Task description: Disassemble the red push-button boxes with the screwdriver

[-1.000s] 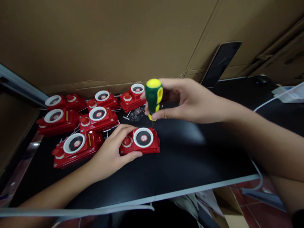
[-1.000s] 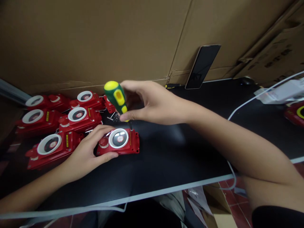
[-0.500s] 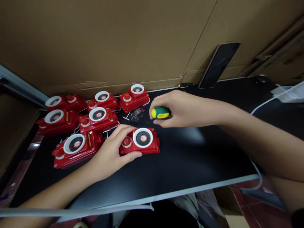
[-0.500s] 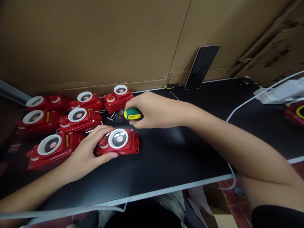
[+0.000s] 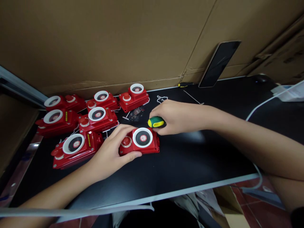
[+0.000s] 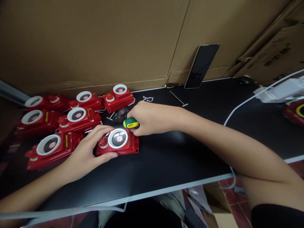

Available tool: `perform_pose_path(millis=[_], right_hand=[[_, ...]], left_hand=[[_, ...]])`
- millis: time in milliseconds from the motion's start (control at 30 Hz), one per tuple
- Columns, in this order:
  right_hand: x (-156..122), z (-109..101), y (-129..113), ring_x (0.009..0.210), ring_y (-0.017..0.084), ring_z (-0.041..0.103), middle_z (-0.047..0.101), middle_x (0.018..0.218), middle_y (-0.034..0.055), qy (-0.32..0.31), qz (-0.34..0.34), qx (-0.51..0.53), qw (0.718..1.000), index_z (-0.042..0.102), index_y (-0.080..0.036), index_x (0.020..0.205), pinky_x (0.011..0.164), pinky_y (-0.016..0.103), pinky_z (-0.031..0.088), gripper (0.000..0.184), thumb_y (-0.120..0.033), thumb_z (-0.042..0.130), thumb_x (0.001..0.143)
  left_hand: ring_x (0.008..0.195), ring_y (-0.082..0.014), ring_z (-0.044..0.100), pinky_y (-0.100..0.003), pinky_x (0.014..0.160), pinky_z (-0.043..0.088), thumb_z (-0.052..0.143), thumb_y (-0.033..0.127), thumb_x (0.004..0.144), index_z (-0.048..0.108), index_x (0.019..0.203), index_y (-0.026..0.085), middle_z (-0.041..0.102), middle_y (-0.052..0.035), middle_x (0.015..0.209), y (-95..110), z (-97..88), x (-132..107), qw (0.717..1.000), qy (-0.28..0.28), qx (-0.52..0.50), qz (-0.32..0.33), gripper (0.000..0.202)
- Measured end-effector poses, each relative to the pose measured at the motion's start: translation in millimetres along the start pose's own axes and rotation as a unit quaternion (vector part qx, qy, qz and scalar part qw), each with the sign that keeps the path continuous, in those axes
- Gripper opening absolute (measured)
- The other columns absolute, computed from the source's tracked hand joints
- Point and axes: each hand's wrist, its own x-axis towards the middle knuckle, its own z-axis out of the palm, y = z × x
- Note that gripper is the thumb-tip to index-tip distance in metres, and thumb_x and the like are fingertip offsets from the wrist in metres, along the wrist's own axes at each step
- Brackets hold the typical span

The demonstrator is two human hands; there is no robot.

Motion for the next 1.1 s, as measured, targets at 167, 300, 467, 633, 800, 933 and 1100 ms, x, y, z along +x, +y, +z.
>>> perform_pose_path(millis=[167, 300, 467, 633, 800, 933, 1100], right_hand=[[2, 3, -3, 0.065, 0.014, 0.053, 0.064, 0.073, -0.0013, -0.003, 0.016, -0.006, 1.000, 0.054, -0.021, 0.073, 0.064, 0.029, 0.037, 0.027, -0.021, 0.075, 0.091], [3, 5, -5, 0.062, 0.012, 0.051, 0.060, 0.070, -0.0032, 0.016, 0.016, -0.006, 1.000, 0.053, -0.022, 0.072, 0.061, 0.029, 0.036, 0.029, -0.022, 0.079, 0.086], [-17, -21, 3, 0.055, 0.012, 0.046, 0.057, 0.062, -0.0055, 0.048, 0.065, -0.038, 0.996, 0.055, -0.023, 0.071, 0.059, 0.031, 0.033, 0.026, -0.022, 0.077, 0.084], [-44, -61, 40, 0.056, 0.014, 0.050, 0.062, 0.064, -0.0027, 0.013, 0.209, -0.132, 0.969, 0.070, -0.022, 0.074, 0.060, 0.033, 0.036, 0.018, -0.026, 0.078, 0.090], [-36, -64, 81, 0.059, 0.016, 0.060, 0.070, 0.068, 0.0001, -0.104, 0.298, -0.174, 0.933, 0.078, -0.017, 0.080, 0.061, 0.032, 0.040, 0.016, -0.028, 0.079, 0.093], [-31, -53, 88, 0.066, 0.014, 0.067, 0.078, 0.074, 0.0042, -0.111, 0.320, -0.195, 0.921, 0.083, -0.008, 0.088, 0.065, 0.035, 0.039, 0.030, -0.032, 0.069, 0.099], [-44, -61, 77, 0.059, 0.006, 0.053, 0.074, 0.067, 0.0021, -0.004, 0.298, -0.208, 0.932, 0.079, -0.007, 0.079, 0.066, 0.036, 0.040, 0.045, -0.037, 0.056, 0.104]], left_hand=[[0.128, -0.0299, 0.069, -0.043, 0.113, 0.059, 0.082, 0.051, 0.100, 0.063, 0.144, 0.027, 0.068, -0.0082, 0.138, 0, -0.5, 0, 1.000, 0.002, 0.000, 0.003, 0.053], [0.129, -0.0306, 0.070, -0.044, 0.113, 0.060, 0.082, 0.051, 0.099, 0.063, 0.143, 0.027, 0.068, -0.0084, 0.138, 0, -0.1, 0, 1.000, 0.004, 0.003, 0.004, 0.054], [0.131, -0.0319, 0.069, -0.045, 0.115, 0.059, 0.082, 0.053, 0.099, 0.063, 0.144, 0.027, 0.068, -0.0094, 0.140, -1, -0.2, -1, 1.000, 0.002, 0.006, -0.005, 0.055], [0.132, -0.0318, 0.069, -0.046, 0.117, 0.058, 0.082, 0.052, 0.099, 0.063, 0.143, 0.028, 0.067, -0.0095, 0.142, 0, -1.0, -1, 1.000, -0.003, -0.003, -0.009, 0.054], [0.132, -0.0321, 0.068, -0.048, 0.117, 0.057, 0.082, 0.051, 0.098, 0.063, 0.143, 0.028, 0.068, -0.0097, 0.141, 1, -0.9, 0, 1.000, -0.004, -0.001, -0.018, 0.054], [0.132, -0.0330, 0.068, -0.051, 0.118, 0.057, 0.082, 0.050, 0.098, 0.064, 0.143, 0.028, 0.068, -0.0097, 0.140, 1, -1.0, 0, 1.000, -0.002, -0.001, -0.016, 0.054], [0.132, -0.0331, 0.068, -0.050, 0.117, 0.058, 0.083, 0.051, 0.098, 0.063, 0.143, 0.028, 0.067, -0.0100, 0.141, 1, -1.3, -1, 1.000, -0.005, -0.002, -0.011, 0.054]])
